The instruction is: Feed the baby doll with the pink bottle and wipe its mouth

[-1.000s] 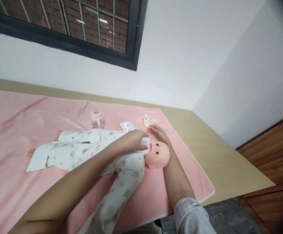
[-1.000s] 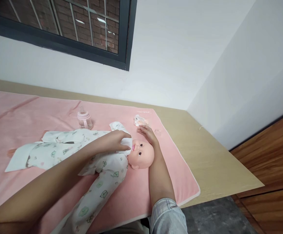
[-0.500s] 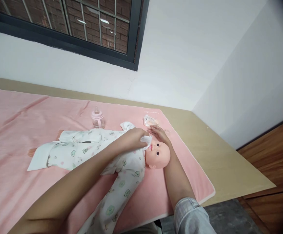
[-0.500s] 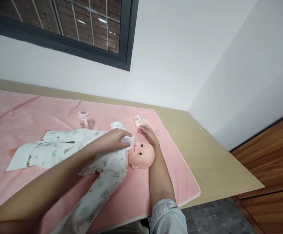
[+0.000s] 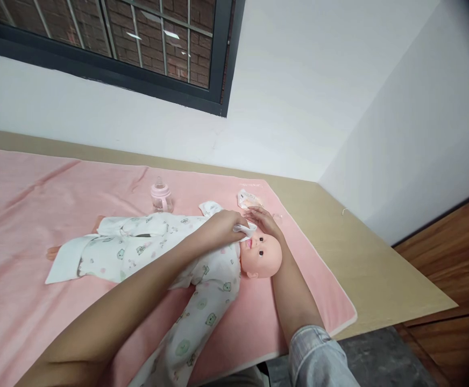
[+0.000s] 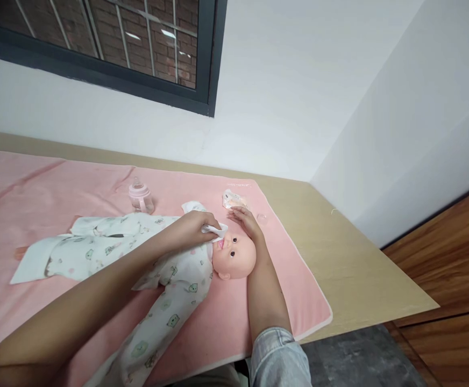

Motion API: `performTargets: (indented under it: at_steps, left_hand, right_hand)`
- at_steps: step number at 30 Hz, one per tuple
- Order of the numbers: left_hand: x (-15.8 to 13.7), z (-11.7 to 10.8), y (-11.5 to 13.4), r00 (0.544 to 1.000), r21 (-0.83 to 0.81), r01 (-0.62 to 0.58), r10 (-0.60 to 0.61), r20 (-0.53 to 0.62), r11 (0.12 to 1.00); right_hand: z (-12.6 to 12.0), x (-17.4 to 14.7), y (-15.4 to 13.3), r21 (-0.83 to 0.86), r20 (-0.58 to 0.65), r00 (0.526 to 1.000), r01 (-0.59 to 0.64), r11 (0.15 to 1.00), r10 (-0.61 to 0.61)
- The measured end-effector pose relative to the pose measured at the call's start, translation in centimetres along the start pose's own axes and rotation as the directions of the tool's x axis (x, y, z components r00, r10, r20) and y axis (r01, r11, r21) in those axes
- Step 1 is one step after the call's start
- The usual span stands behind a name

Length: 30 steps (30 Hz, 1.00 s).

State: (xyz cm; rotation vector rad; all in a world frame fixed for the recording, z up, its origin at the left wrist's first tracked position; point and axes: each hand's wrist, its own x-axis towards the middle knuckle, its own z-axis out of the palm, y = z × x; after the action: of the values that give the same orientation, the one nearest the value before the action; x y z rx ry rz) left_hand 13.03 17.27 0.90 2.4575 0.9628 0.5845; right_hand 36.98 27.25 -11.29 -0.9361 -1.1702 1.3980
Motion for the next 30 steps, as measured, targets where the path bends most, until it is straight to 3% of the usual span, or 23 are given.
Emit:
performTargets:
  at_steps: [15,30]
  left_hand:
    - [0.2,0.2,-0.8,0.999,-0.011,-0.027,0.027,-0.034,1.000]
    - [0.0,-0.4,0.8,0.994,-0.134,-0.109,0.105,-0.038,0.985]
  right_hand:
    - [0.1,-0.2,-0.2,-0.012,0.001,1.000,0.012,1.000,-0.012]
    - [-0.2,0.1,0.1,-0.024,-0.006,1.000,0.016,1.000,-0.016]
